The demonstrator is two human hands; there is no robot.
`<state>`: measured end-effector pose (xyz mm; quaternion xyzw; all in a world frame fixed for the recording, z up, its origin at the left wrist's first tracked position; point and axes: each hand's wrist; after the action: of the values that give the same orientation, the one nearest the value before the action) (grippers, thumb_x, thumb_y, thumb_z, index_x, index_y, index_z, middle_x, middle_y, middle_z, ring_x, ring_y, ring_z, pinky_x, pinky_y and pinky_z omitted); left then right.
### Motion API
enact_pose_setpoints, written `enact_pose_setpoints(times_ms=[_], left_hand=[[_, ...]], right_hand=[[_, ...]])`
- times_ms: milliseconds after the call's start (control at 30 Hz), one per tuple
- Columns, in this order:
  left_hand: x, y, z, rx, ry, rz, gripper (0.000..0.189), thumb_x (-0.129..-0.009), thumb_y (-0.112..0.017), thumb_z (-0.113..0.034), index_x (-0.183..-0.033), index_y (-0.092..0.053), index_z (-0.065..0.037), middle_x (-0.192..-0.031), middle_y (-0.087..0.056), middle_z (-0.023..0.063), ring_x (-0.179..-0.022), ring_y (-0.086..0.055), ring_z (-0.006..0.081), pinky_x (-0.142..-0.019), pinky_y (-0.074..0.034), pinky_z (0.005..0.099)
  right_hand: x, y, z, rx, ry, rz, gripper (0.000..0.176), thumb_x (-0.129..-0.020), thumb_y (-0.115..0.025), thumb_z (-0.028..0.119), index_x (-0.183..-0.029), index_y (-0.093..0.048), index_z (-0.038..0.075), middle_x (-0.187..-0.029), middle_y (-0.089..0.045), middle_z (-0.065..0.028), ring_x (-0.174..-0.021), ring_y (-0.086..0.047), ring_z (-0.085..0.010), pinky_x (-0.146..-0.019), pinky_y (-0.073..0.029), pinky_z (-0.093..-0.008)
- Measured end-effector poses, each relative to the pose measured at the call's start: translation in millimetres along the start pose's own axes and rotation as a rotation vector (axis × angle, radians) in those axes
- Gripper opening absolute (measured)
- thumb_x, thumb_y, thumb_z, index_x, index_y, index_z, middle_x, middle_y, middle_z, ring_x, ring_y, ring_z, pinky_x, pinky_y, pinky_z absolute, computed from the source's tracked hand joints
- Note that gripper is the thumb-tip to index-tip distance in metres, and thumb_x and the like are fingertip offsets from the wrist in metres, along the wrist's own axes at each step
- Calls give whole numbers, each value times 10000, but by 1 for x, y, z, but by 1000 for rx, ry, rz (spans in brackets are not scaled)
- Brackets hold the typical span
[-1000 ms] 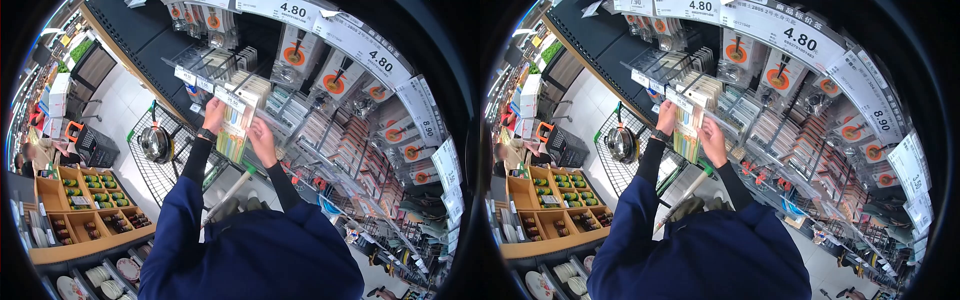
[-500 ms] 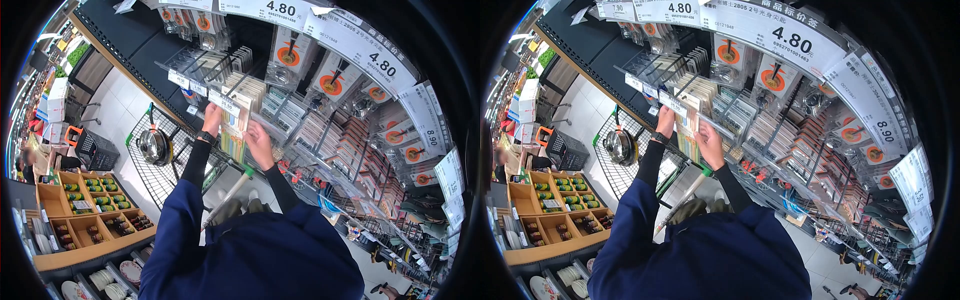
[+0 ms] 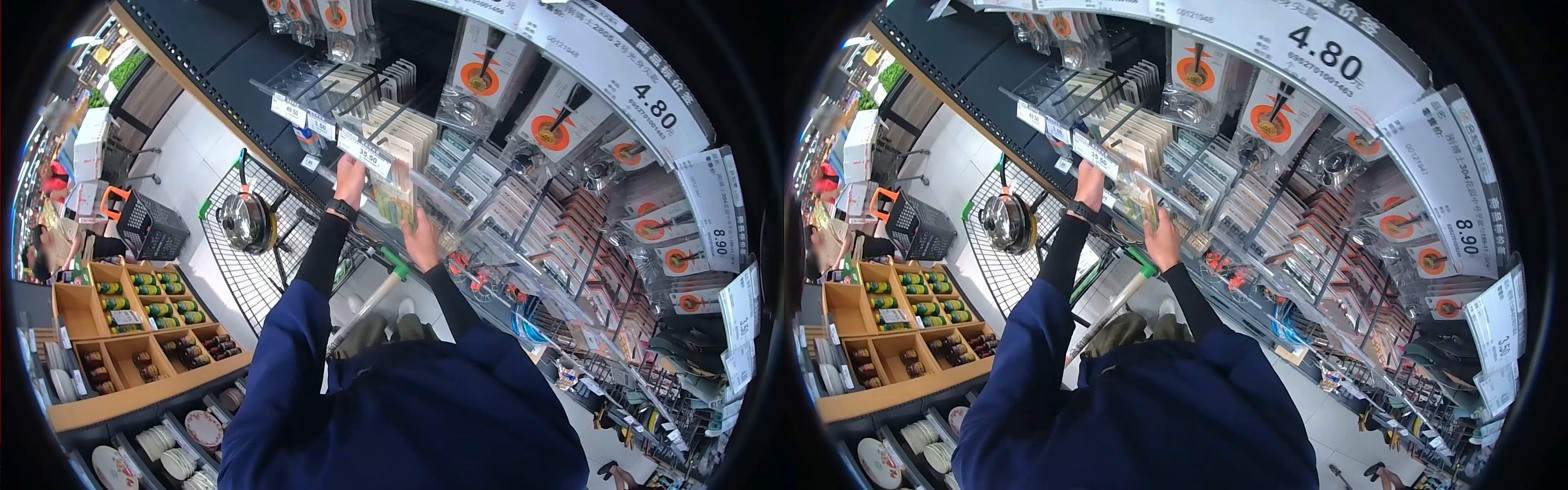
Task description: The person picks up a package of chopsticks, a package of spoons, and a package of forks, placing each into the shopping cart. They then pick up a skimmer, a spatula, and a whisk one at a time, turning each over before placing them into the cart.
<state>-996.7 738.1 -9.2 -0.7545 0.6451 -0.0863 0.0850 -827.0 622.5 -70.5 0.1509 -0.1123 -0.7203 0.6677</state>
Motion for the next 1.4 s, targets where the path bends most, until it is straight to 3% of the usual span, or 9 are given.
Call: enact_pose_setpoints(times_ms=[267, 467, 700, 800, 833, 867, 1067, 1200, 1400], left_hand=[[37, 29, 12, -91, -9, -22, 451, -1008, -605, -220, -1381, -478, -3, -1337, -578, 107, -1252, -526, 166, -1065, -395, 305], [130, 134, 75, -396, 62, -60, 518, -974, -647, -246, -1415, -453, -55, -1385, -556, 126, -1324, -495, 244, -1087, -404, 365], [298, 287, 106, -1161, 244, -216, 462, -917, -638, -299, -1258, -578, 7, -1077, -674, 251, -1073, -606, 421, -903, -489, 479], [323, 271, 90, -1281, 478, -243, 414, -984, -492, -380, -1195, -633, -52, -1069, -688, 203, -1039, -617, 390, -892, -492, 492], [326, 270, 96, -1360, 281, -258, 399, -1009, -428, -371, -1167, -654, -83, -1088, -692, 180, -1031, -619, 381, -900, -492, 485], [323, 273, 102, -1343, 347, -239, 389, -1013, -409, -358, -1117, -665, -85, -1088, -689, 178, -1011, -619, 384, -897, -488, 490], [313, 243, 75, -1402, 479, -374, 376, -981, -446, -387, -1058, -693, -114, -963, -714, 166, -947, -655, 366, -805, -511, 496], [309, 239, 74, -1330, 468, -538, 274, -929, -529, -322, -975, -691, -106, -931, -724, 123, -880, -677, 344, -737, -526, 478], [306, 245, 75, -1297, 420, -618, 252, -915, -556, -312, -1013, -689, -121, -907, -727, 125, -833, -690, 333, -725, -527, 459]], right_hand=[[53, -13, -34, 321, 56, 88, 647, -849, -698, 176, -1391, -413, -31, -1345, -508, -217, -1292, -448, -422, -1099, -314, -542], [89, -17, -36, 511, 197, 289, 546, -850, -689, 170, -1341, -492, 36, -1319, -542, -154, -1290, -467, -368, -1163, -200, -624], [88, -39, -6, 582, 309, 301, 531, -842, -703, 167, -1327, -519, 54, -1414, -466, -163, -1370, -380, -359, -1194, -132, -608], [86, -57, 0, 649, 427, 329, 519, -840, -706, 168, -1315, -530, 55, -1402, -479, -163, -1373, -382, -347, -1194, -138, -607], [86, -64, 1, 675, 464, 368, 499, -851, -697, 180, -1306, -538, 54, -1389, -491, -166, -1376, -382, -341, -1193, -152, -603], [87, -73, 2, 669, 466, 389, 499, -851, -697, 180, -1306, -538, 54, -1389, -491, -166, -1376, -382, -341, -1193, -152, -603], [99, -118, 2, 612, 672, 785, 485, -835, -689, 200, -1276, -564, 42, -1355, -520, -160, -1372, -387, -338, -1192, -173, -592], [94, -156, 4, 578, 776, 975, 401, -800, -659, 136, -1186, -610, 36, -1144, -634, -152, -1252, -509, -334, -1189, -199, -583], [89, -213, -4, 646, 871, 1077, 191, -768, -627, 112, -951, -683, 105, -974, -685, -95, -908, -668, -295, -927, -470, -453]])
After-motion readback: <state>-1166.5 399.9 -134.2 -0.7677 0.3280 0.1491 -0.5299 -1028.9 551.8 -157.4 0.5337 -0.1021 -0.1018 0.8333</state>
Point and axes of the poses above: each hand's wrist, its own x-axis away from the middle knuckle, its own y-axis out of the back of the hand, z = x × y
